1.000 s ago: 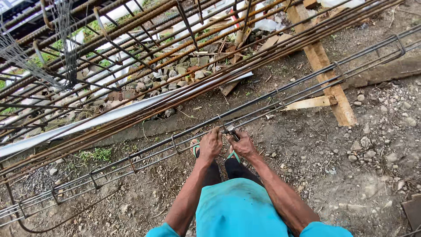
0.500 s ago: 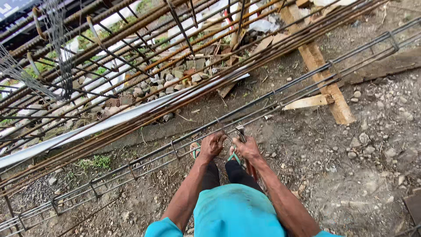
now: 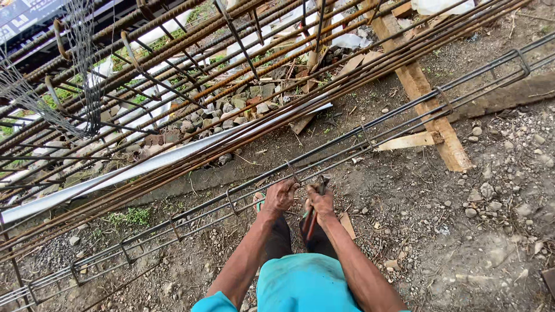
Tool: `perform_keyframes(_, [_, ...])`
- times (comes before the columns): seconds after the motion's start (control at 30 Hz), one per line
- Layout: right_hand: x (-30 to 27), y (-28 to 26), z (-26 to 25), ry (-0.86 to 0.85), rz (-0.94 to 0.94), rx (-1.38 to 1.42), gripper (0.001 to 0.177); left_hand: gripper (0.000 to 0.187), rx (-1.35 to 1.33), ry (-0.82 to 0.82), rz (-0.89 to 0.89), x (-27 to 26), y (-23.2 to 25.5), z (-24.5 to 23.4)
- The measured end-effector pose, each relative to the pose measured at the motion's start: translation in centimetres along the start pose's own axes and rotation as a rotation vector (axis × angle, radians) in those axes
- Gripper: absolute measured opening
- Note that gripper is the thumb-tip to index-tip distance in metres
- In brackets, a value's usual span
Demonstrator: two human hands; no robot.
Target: The person uses pliers to twist and secure wire ties around the intersections of a rebar grid. The hands repeatedly position the pliers, twist the wire, and move along the grid to fasten multiple joints.
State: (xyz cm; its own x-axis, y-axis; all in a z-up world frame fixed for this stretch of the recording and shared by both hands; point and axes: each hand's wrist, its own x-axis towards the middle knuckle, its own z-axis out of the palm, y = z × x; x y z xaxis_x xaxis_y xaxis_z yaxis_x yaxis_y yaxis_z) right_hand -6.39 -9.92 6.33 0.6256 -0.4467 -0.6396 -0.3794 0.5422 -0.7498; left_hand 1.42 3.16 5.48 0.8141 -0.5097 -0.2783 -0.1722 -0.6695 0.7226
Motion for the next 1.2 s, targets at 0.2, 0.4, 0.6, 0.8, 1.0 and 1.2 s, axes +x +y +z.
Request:
perform_keyframes(0.2, [-1.5, -0.8, 0.2, -0.317, -0.467, -0.82, 0.011, 0.027, 0.017, -0.07, 0.005, 1.8, -6.5, 4.1])
perform_keyframes(0.4, [-0.4, 1.3, -4.2, -0.42, 0.018, -0.478, 0.02, 0.026, 0.082, -0.047, -0.1, 0.5, 0.4, 0.2])
perform_keyframes(0.6, [-1.9, -3.4, -6.3, -0.338, 0.49, -0.229, 0.021, 0.048, 0.134, 0.39, -0.041, -5.0, 6.7, -0.3])
perform_keyframes(0.8, [2.6, 2.2, -7.8, -0.321, 0.637, -0.303, 0.071, 0.039, 0.222, 0.643, 0.151, -6.1, 0.8, 8.3])
perform_keyframes(1.0, [5.0, 1.0, -6.8, -0.393, 0.576, -0.48, 0.089, 0.033, 0.134, 0.271, -0.205, -6.1, 4.0, 5.3])
perform_keyframes(1.2, [2.4, -2.5, -5.9, -0.518, 0.685, -0.309, 0.03, 0.029, 0.101, 0.277, -0.211, -7.1, 4.9, 4.6])
